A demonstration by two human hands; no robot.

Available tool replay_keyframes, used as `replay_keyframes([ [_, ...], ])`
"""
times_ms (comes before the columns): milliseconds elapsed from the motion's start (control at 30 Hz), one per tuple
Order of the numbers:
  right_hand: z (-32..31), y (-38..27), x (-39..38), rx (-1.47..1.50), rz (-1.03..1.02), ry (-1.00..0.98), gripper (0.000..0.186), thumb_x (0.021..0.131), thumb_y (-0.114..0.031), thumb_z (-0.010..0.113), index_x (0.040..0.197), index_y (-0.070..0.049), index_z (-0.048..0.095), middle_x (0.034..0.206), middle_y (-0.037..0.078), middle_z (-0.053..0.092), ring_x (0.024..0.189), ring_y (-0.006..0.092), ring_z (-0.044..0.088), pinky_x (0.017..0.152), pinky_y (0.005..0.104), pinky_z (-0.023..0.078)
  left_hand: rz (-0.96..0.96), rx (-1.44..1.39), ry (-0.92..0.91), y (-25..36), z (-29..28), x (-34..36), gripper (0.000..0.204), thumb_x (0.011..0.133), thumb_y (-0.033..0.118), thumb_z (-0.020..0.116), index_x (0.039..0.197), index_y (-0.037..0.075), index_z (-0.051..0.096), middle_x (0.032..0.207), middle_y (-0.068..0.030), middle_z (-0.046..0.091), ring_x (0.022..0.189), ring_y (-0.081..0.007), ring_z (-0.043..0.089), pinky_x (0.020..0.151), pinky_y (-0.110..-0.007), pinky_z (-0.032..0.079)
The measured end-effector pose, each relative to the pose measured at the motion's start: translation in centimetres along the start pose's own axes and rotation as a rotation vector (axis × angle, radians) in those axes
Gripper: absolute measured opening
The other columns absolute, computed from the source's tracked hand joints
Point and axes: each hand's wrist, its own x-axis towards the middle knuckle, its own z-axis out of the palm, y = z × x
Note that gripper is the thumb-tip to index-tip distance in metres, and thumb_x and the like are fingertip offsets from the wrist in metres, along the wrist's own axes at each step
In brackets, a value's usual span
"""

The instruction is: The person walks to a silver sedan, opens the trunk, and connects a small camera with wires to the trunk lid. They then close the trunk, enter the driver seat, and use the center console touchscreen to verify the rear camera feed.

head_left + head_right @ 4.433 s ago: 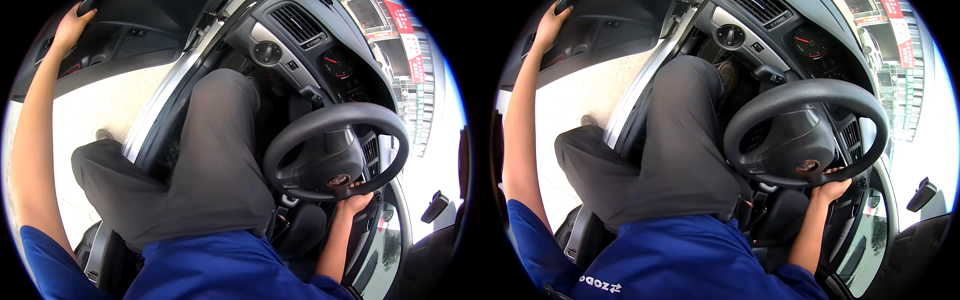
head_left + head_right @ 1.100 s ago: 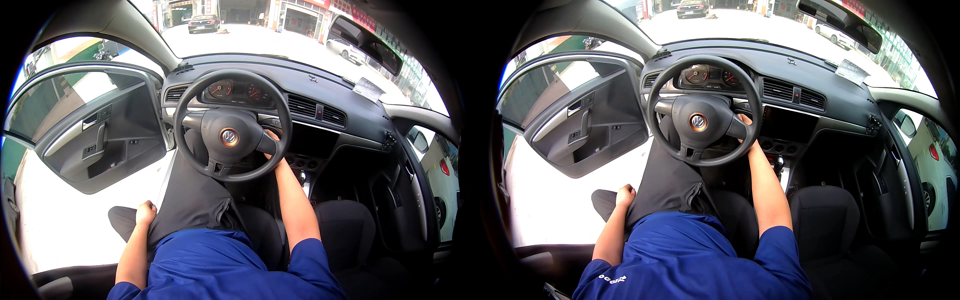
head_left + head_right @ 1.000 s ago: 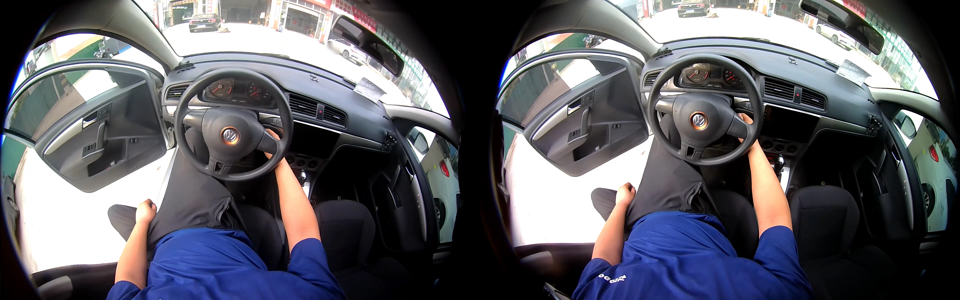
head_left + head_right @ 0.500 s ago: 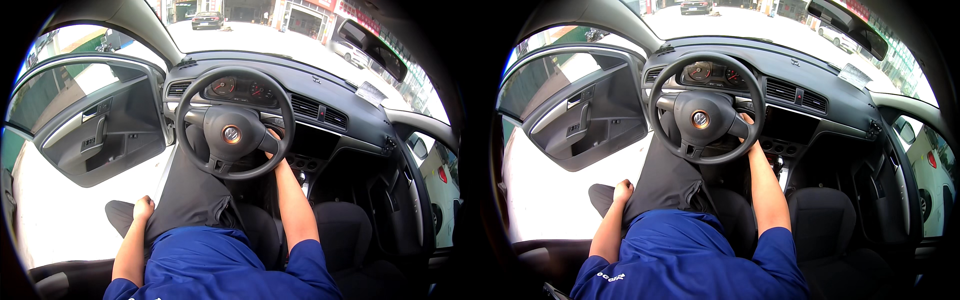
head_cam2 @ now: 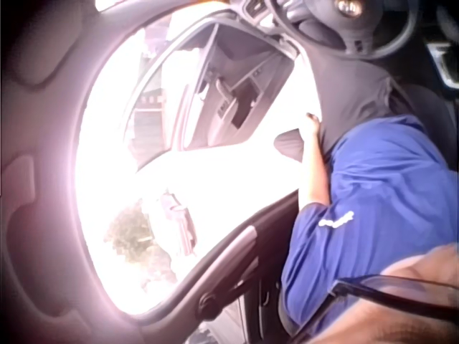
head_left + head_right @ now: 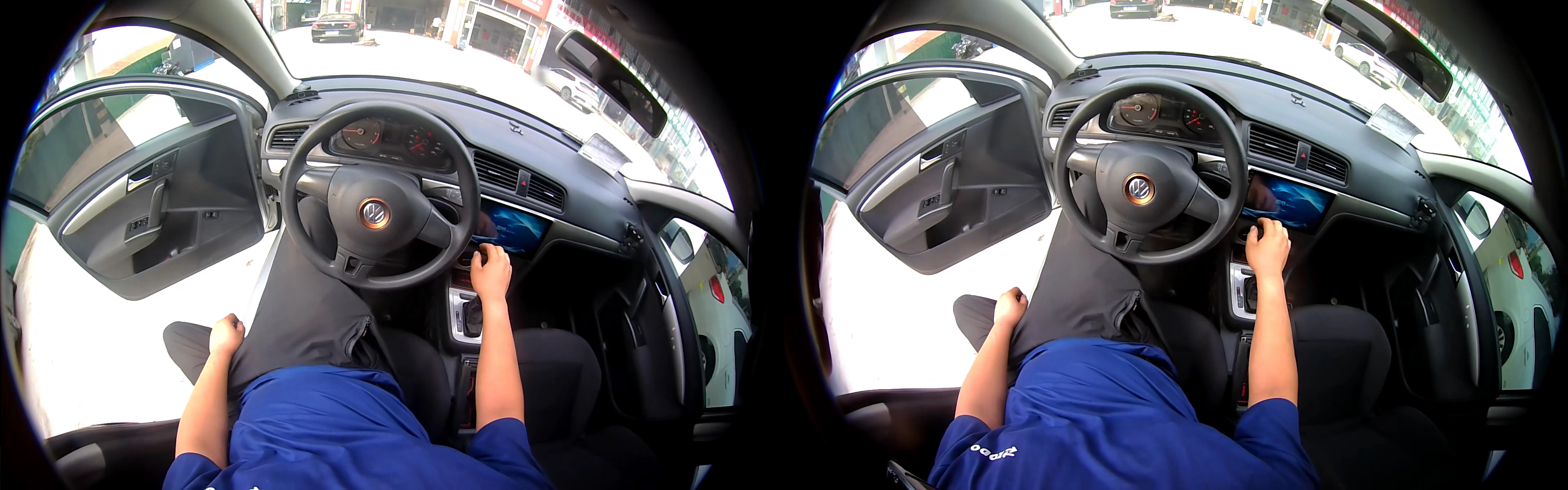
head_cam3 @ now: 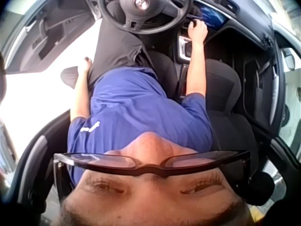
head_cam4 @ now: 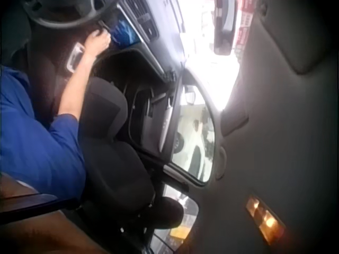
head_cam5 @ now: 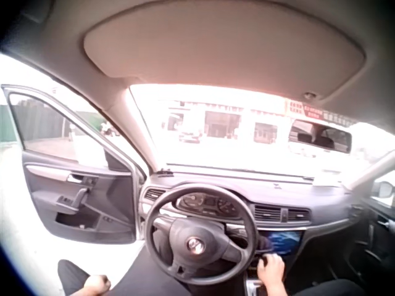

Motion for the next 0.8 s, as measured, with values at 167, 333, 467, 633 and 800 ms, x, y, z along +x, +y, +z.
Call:
replay_keyframes([
  [167,0.6,4.8,-3.6,0.056,0.111,-0.196,0.022,0.099,-0.024,0.07,0.103,-0.005,0.08,0.117,0.011,0.073,0.116,0.035,0.066,0.099,0.0492,0.054,0.016,-0.007,0.003,0.0,0.4,0.4,0.025,0.093,0.023,0.067,0.098,0.0,0.076,0.096,-0.0269,0.077,0.095,-0.045,0.075,0.089,-0.052,0.059],
  [333,3.6,4.5,-5.9,0.07,0.085,-0.037,0.013,0.095,-0.014,0.072,0.101,-0.004,0.078,0.11,0.013,0.071,0.111,0.0374,0.065,0.099,0.0492,0.054,0.04,0.001,0.0,-1.0,0.7,0.6,0.023,0.093,0.022,0.068,0.096,0.0,0.076,0.092,-0.0249,0.077,0.091,-0.0434,0.076,0.087,-0.05,0.06],
  [467,4.2,5.4,-5.4,0.055,0.145,-0.06,0.013,0.094,-0.013,0.07,0.102,-0.006,0.079,0.108,0.014,0.074,0.106,0.0384,0.068,0.095,0.0486,0.056,0.077,0.003,0.015,-1.9,0.7,0.8,0.022,0.093,0.02,0.07,0.094,0.0,0.076,0.089,-0.0221,0.078,0.086,-0.0409,0.076,0.082,-0.048,0.06],
  [633,4.2,6.3,-4.5,0.203,0.357,-0.068,0.017,0.094,-0.021,0.074,0.105,-0.009,0.079,0.098,0.013,0.079,0.095,0.0366,0.075,0.088,0.046,0.059,0.071,0.033,0.009,-1.8,0.7,1.1,0.022,0.094,0.021,0.071,0.095,0.0,0.076,0.089,-0.0208,0.078,0.086,-0.0392,0.077,0.082,-0.047,0.06],
  [800,4.3,6.1,-4.1,0.182,0.49,-0.079,0.021,0.096,-0.028,0.073,0.104,-0.01,0.08,0.094,0.015,0.08,0.093,0.0369,0.077,0.087,0.0461,0.059,0.088,0.003,0.021,-1.4,0.9,1.0,0.023,0.093,0.022,0.07,0.094,0.0,0.076,0.088,-0.0216,0.077,0.086,-0.0404,0.076,0.081,-0.048,0.06],
])
